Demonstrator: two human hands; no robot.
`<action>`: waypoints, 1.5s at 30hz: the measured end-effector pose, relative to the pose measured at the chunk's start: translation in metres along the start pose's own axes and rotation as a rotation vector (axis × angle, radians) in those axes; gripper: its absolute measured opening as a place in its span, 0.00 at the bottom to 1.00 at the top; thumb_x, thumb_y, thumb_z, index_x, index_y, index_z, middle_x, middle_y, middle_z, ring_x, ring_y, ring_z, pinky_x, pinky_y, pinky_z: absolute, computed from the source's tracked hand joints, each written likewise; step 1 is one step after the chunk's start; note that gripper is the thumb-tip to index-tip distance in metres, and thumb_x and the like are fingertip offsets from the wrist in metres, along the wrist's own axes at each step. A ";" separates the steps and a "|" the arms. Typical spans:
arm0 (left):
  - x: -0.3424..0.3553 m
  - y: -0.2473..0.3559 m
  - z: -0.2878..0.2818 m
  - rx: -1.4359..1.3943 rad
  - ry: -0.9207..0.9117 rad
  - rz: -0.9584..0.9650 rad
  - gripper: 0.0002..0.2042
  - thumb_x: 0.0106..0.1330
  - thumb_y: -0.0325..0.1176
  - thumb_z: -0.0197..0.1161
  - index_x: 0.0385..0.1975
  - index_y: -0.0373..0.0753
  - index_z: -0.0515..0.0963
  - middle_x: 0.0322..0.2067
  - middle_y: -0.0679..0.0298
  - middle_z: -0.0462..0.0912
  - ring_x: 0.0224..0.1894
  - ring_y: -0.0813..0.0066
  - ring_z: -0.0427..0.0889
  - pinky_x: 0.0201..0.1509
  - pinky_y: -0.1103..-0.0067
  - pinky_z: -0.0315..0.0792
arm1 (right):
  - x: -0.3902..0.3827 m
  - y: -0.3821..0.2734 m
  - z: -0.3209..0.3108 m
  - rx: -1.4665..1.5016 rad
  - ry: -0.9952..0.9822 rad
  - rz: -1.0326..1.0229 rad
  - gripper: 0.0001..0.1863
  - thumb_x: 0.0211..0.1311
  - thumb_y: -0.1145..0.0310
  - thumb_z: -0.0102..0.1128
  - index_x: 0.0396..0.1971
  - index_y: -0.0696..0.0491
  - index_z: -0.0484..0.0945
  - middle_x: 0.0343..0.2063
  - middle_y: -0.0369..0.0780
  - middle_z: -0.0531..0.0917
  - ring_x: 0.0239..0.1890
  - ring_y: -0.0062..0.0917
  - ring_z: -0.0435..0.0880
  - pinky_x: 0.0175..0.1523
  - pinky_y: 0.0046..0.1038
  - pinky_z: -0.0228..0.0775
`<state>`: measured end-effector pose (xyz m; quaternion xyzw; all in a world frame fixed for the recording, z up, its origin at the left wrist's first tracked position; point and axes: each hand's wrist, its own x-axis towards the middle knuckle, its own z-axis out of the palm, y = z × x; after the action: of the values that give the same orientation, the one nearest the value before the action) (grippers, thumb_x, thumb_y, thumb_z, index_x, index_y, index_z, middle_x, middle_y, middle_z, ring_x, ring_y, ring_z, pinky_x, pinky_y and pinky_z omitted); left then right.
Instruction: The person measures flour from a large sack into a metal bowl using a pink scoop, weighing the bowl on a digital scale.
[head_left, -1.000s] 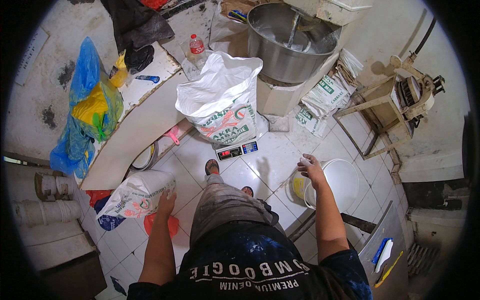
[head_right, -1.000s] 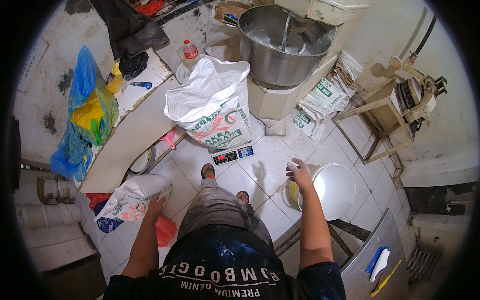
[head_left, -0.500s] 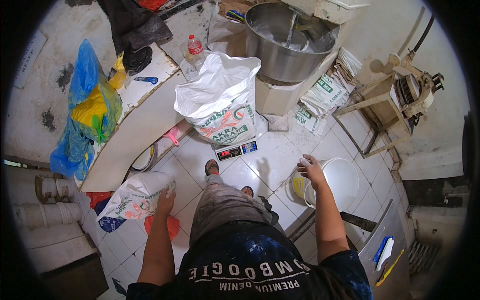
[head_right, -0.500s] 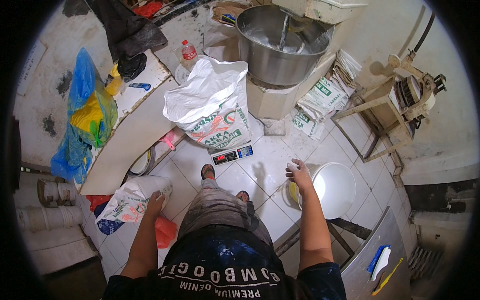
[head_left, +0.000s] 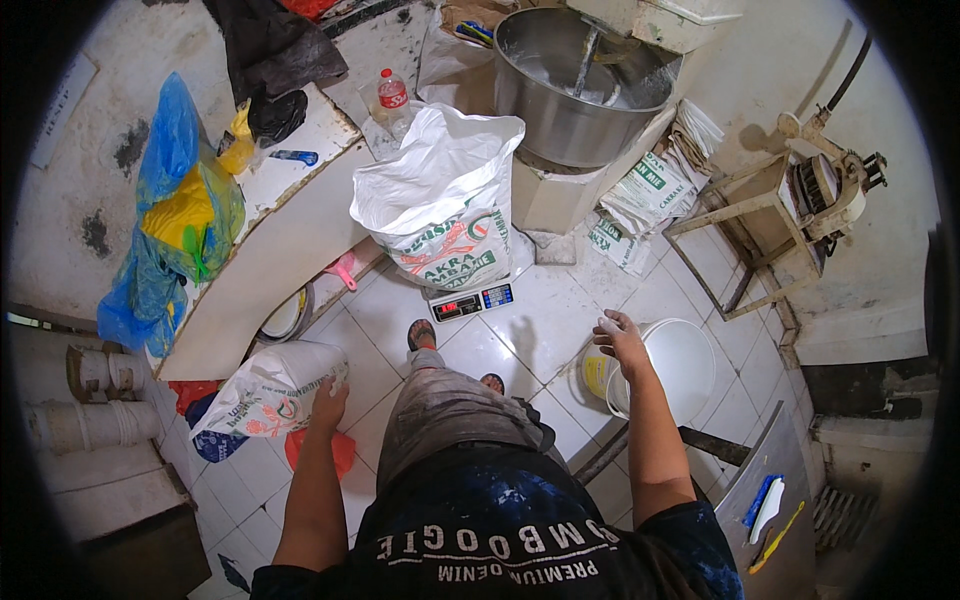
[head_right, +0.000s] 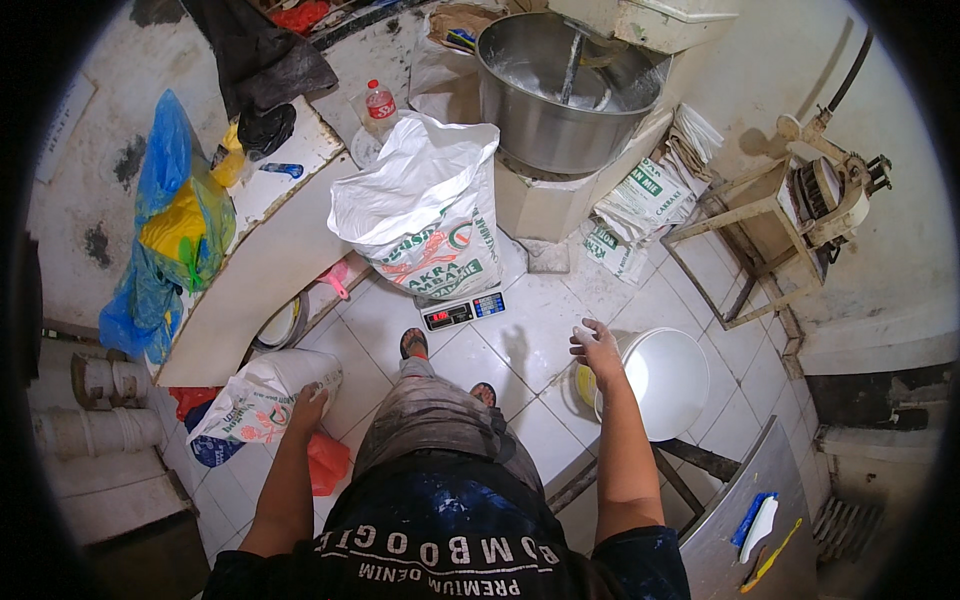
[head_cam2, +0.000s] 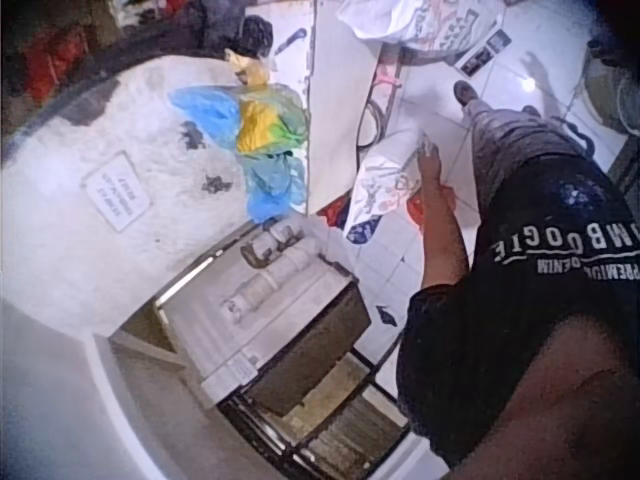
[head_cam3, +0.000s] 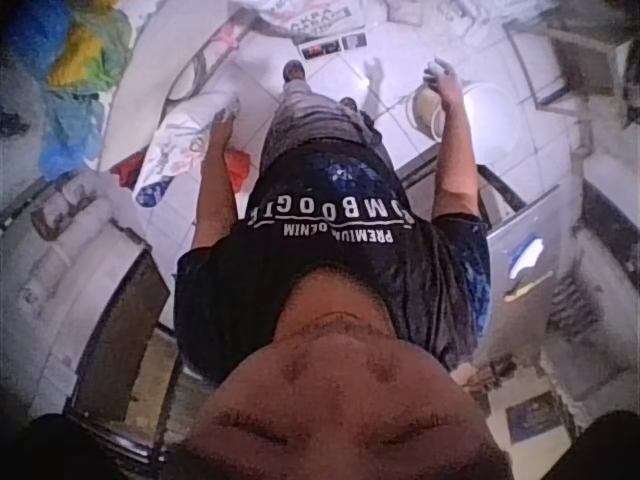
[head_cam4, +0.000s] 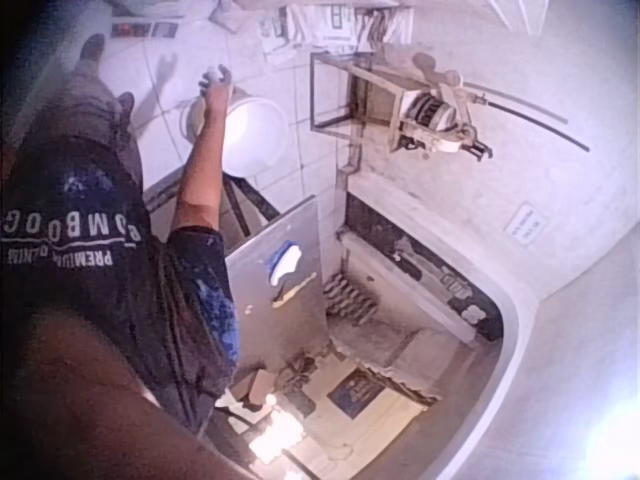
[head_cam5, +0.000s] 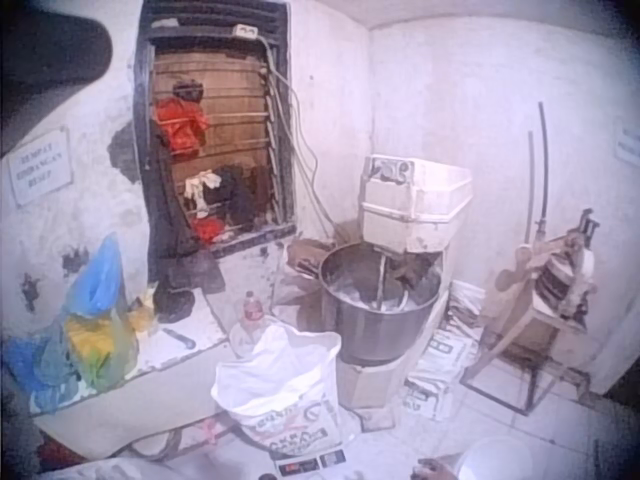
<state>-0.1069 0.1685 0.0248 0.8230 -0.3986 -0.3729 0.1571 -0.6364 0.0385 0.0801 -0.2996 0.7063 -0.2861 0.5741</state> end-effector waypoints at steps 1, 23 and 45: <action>-0.003 0.006 0.000 -0.005 0.000 -0.013 0.26 0.56 0.42 0.55 0.51 0.30 0.65 0.52 0.45 0.66 0.57 0.55 0.63 0.60 0.73 0.56 | 0.000 0.001 -0.001 -0.002 0.001 -0.001 0.26 0.55 0.60 0.56 0.52 0.55 0.62 0.33 0.42 0.78 0.32 0.24 0.77 0.36 0.25 0.67; 0.127 0.156 -0.005 0.246 0.184 0.468 0.58 0.32 0.60 0.69 0.58 0.28 0.47 0.57 0.41 0.51 0.60 0.48 0.51 0.63 0.61 0.43 | 0.117 -0.115 0.079 -0.321 -0.083 -0.334 0.48 0.34 0.62 0.72 0.58 0.55 0.55 0.52 0.51 0.66 0.52 0.39 0.67 0.54 0.35 0.62; 0.287 0.328 0.052 0.071 -0.410 0.791 0.43 0.43 0.38 0.70 0.57 0.31 0.52 0.52 0.44 0.64 0.56 0.56 0.65 0.56 0.71 0.61 | 0.218 -0.175 0.288 -0.468 -0.563 -0.444 0.19 0.46 0.68 0.52 0.42 0.51 0.76 0.45 0.44 0.74 0.50 0.36 0.70 0.55 0.30 0.60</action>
<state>-0.2060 -0.2593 0.0325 0.5213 -0.7182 -0.4255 0.1771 -0.3719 -0.2579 0.0206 -0.6328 0.4864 -0.1419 0.5855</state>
